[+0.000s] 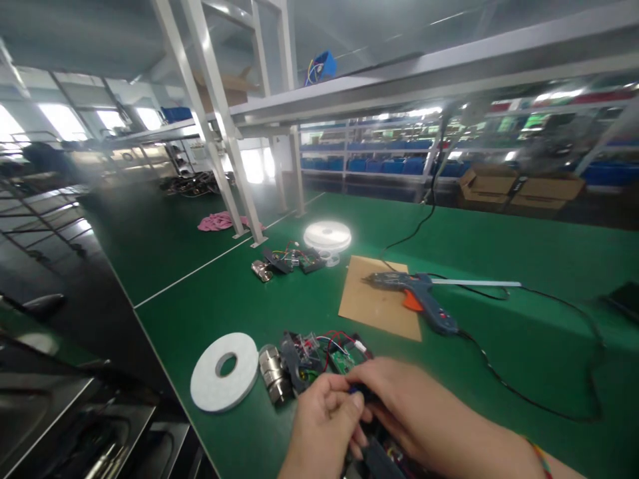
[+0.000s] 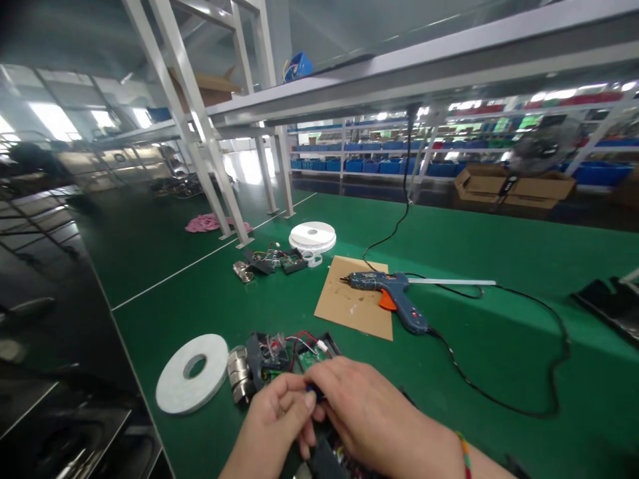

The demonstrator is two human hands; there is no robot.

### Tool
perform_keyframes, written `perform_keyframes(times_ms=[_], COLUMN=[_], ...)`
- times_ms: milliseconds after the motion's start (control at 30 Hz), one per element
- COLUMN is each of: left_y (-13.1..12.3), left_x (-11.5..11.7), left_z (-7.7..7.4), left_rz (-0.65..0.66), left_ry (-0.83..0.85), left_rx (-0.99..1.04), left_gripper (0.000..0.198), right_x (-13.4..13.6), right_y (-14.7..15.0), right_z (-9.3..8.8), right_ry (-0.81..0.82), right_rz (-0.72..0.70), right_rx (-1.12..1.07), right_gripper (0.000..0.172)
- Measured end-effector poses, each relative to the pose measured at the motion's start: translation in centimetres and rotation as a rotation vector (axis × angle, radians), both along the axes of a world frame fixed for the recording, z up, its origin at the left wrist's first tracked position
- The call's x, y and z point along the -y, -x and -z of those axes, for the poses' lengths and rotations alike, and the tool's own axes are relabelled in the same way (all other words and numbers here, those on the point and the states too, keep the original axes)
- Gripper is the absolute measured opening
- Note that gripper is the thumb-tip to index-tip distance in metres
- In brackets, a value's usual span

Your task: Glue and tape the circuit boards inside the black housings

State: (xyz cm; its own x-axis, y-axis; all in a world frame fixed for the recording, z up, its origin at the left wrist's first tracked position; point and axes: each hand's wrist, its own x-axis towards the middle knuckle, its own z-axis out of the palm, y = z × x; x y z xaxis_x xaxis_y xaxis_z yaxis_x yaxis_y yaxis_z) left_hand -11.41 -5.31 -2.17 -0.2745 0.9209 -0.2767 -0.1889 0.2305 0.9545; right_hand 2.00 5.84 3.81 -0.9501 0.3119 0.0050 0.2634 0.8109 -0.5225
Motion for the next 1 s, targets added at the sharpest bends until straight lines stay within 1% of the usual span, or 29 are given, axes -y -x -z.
perform_keyframes(times_ms=[33,67,100,133,200,233,300,367,433,500,567,667,733,767,833,867,933,1000], left_y=[0.1,0.5,1.3,2.4,5.7,7.7,11.3,14.2,16.1,17.5,19.0,21.1,22.0,22.2,22.2,22.0,21.5,21.0], left_x=[0.4,1.0,1.8,2.6,4.2,4.8,5.4,5.5,5.8,6.5,7.5,9.0,9.3,9.2,8.4,7.8,6.4,5.2], left_z=[-0.2,-0.3,-0.4,-0.4,0.0,0.3,1.4,2.6,3.7,4.4,4.6,4.2,3.7,3.4,2.7,2.4,1.8,1.4], left_rz=[-0.013,-0.051,-0.123,-0.221,-0.459,-0.537,-0.586,-0.559,-0.504,-0.444,-0.398,-0.363,-0.357,-0.366,-0.416,-0.449,-0.505,-0.522], left_ry=[-0.01,-0.037,-0.081,-0.131,-0.207,-0.177,-0.08,0.007,0.048,0.053,0.054,0.089,0.133,0.164,0.252,0.306,0.416,0.5], left_rx=[-0.008,-0.076,-0.219,-0.448,-1.031,-1.282,-1.421,-1.464,-1.496,-1.516,-1.526,-1.532,-1.523,-1.514,-1.49,-1.479,-1.461,-1.453], left_gripper=[0.055,0.055,0.051,0.044,0.029,0.029,0.038,0.048,0.05,0.049,0.048,0.052,0.053,0.051,0.045,0.047,0.057,0.065], right_x=[-0.2,-0.5,-0.8,-1.0,-1.5,-1.7,-1.9,-2.0,-2.0,-2.0,-2.2,-2.6,-2.9,-3.1,-3.4,-3.5,-3.6,-3.7], right_y=[-0.1,-0.2,-0.4,-0.5,-0.9,-1.0,-1.2,-1.2,-1.3,-1.3,-1.4,-1.7,-2.0,-2.1,-2.5,-2.6,-3.1,-3.4], right_z=[0.4,0.8,1.1,1.4,1.6,1.6,1.6,1.5,1.4,1.3,1.3,2.0,3.0,3.6,4.9,5.5,6.5,7.2], right_ry=[-0.009,-0.012,-0.012,-0.014,-0.026,-0.032,-0.035,-0.028,-0.025,-0.029,-0.027,-0.037,-0.063,-0.077,-0.09,-0.085,-0.065,-0.046], right_rz=[0.006,0.017,0.032,0.051,0.089,0.102,0.122,0.136,0.146,0.163,0.183,0.193,0.198,0.205,0.223,0.228,0.231,0.24], right_rx=[-0.021,-0.042,-0.062,-0.081,-0.113,-0.127,-0.15,-0.175,-0.198,-0.218,-0.231,-0.269,-0.294,-0.302,-0.302,-0.296,-0.291,-0.29], right_gripper=[0.027,0.028,0.029,0.031,0.031,0.03,0.03,0.03,0.03,0.029,0.028,0.029,0.031,0.032,0.033,0.034,0.034,0.034])
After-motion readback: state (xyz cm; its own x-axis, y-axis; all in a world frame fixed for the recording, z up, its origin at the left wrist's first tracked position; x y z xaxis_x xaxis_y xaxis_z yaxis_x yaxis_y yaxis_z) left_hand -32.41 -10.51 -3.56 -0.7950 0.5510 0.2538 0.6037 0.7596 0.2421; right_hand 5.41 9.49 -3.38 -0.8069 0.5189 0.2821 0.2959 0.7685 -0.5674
